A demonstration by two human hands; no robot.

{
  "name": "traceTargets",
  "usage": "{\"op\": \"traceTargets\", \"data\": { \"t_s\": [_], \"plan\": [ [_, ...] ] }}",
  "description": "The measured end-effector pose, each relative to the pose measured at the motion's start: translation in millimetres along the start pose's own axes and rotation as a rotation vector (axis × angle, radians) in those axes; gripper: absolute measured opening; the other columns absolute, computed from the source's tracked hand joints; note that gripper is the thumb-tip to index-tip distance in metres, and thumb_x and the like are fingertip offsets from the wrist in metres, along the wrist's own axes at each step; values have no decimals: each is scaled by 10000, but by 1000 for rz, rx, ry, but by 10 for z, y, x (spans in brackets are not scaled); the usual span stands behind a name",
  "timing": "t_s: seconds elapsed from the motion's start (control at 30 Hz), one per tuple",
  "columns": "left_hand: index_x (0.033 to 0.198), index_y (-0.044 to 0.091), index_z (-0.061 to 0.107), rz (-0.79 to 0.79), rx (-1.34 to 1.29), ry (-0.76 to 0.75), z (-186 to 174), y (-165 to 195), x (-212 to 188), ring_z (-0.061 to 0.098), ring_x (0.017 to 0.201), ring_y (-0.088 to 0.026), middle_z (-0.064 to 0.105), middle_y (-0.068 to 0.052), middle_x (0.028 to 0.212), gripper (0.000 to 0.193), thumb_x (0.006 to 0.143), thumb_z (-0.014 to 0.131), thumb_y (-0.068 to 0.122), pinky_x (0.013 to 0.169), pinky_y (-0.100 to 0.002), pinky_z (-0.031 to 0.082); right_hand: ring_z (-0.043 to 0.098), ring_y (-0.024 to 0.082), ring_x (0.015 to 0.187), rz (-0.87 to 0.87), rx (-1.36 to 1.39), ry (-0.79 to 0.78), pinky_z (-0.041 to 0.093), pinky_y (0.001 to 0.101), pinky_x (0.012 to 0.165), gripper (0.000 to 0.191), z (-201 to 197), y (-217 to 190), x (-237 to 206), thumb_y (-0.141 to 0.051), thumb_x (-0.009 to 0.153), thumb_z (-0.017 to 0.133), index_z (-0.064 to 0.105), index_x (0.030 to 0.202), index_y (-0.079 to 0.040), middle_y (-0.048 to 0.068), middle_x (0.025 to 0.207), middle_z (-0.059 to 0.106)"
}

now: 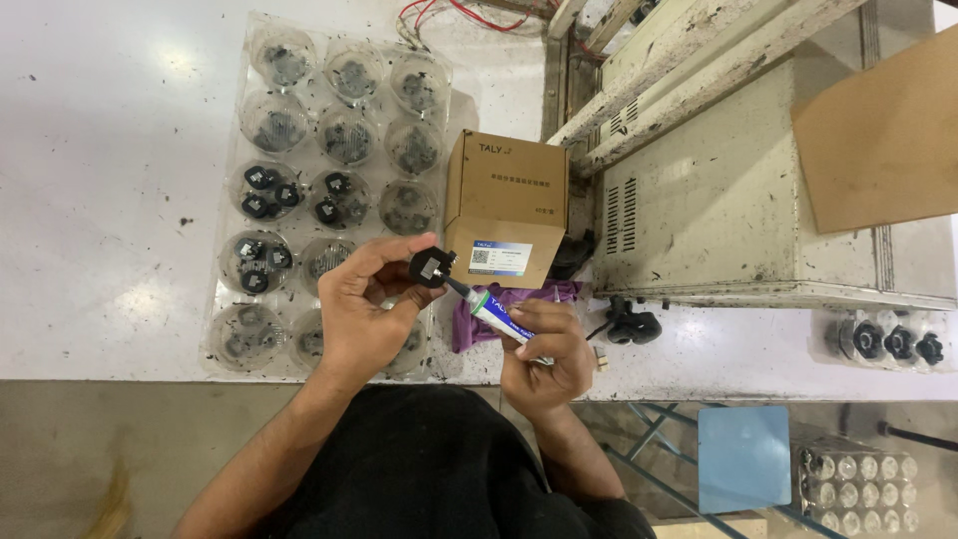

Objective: The person picks black rotor-like components from blister trays, squeezes silicone sealant from a tube onto each component by hand, and places the treated components back into the trays, working through them one at a time.

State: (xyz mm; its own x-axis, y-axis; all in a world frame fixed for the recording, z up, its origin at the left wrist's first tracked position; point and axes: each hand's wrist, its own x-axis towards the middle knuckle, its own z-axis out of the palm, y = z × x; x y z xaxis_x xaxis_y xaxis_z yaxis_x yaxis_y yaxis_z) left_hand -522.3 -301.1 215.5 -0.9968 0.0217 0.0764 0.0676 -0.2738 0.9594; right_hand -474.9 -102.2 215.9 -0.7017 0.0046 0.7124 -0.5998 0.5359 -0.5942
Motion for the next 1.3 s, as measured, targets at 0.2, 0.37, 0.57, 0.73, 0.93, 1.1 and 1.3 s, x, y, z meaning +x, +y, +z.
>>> {"op": "traceTargets", "data": {
  "t_s": [0.2, 0.37, 0.57, 0.73, 0.93, 1.1, 1.3],
  "plan": [
    [1223, 8, 696, -14, -12, -25, -1, -62, 8, 731, 1006, -119, 704, -53, 1173, 445, 831, 720, -201, 897, -281, 648, 746, 281, 923, -33, -5, 19, 628, 380, 826, 398, 12, 24, 70, 213, 714, 725, 477, 806, -83, 122, 951, 709],
    [1226, 7, 702, -30, -3, -33, 16, -103, 23, 720, 960, -99, 721, -49, 1139, 442, 828, 755, -178, 869, -265, 639, 743, 274, 919, -42, 13, 12, 631, 377, 808, 395, -18, 72, 99, 213, 699, 710, 469, 790, -85, 119, 928, 699],
    [1233, 10, 703, -33, -12, -26, 33, -129, 50, 719, 969, -101, 722, -53, 1124, 448, 829, 749, -179, 884, -266, 639, 743, 272, 913, -42, 6, 17, 638, 379, 786, 390, -15, 118, 75, 215, 696, 703, 471, 785, -85, 122, 912, 685],
    [1244, 15, 698, -59, -9, -19, 27, -159, 47, 728, 1007, -108, 726, -60, 1139, 456, 834, 730, -183, 906, -268, 642, 740, 257, 912, -30, 19, 23, 644, 379, 789, 399, 2, 133, 59, 203, 722, 746, 480, 793, -86, 112, 923, 687],
    [1296, 0, 667, -113, -171, -15, 37, -292, 25, 716, 1061, -120, 743, -82, 1164, 496, 840, 728, -185, 939, -269, 615, 745, 263, 918, -1, 13, 5, 626, 365, 782, 390, -3, 92, 69, 183, 740, 743, 470, 801, -89, 115, 930, 692],
    [1316, -7, 640, -157, -359, -54, 44, -408, -27, 701, 1083, -135, 716, -90, 1227, 497, 852, 732, -158, 979, -295, 601, 735, 250, 918, 2, -24, 63, 626, 373, 804, 373, 42, 87, 56, 92, 811, 814, 486, 845, -83, 122, 943, 689],
    [1355, -5, 623, -294, -476, -72, 70, -456, -103, 711, 980, -158, 710, -83, 1139, 481, 891, 740, -60, 906, -339, 624, 723, 233, 948, 66, 54, 106, 611, 342, 807, 384, 35, 90, 11, 57, 859, 814, 458, 858, -86, 118, 964, 678]
  ]
}}
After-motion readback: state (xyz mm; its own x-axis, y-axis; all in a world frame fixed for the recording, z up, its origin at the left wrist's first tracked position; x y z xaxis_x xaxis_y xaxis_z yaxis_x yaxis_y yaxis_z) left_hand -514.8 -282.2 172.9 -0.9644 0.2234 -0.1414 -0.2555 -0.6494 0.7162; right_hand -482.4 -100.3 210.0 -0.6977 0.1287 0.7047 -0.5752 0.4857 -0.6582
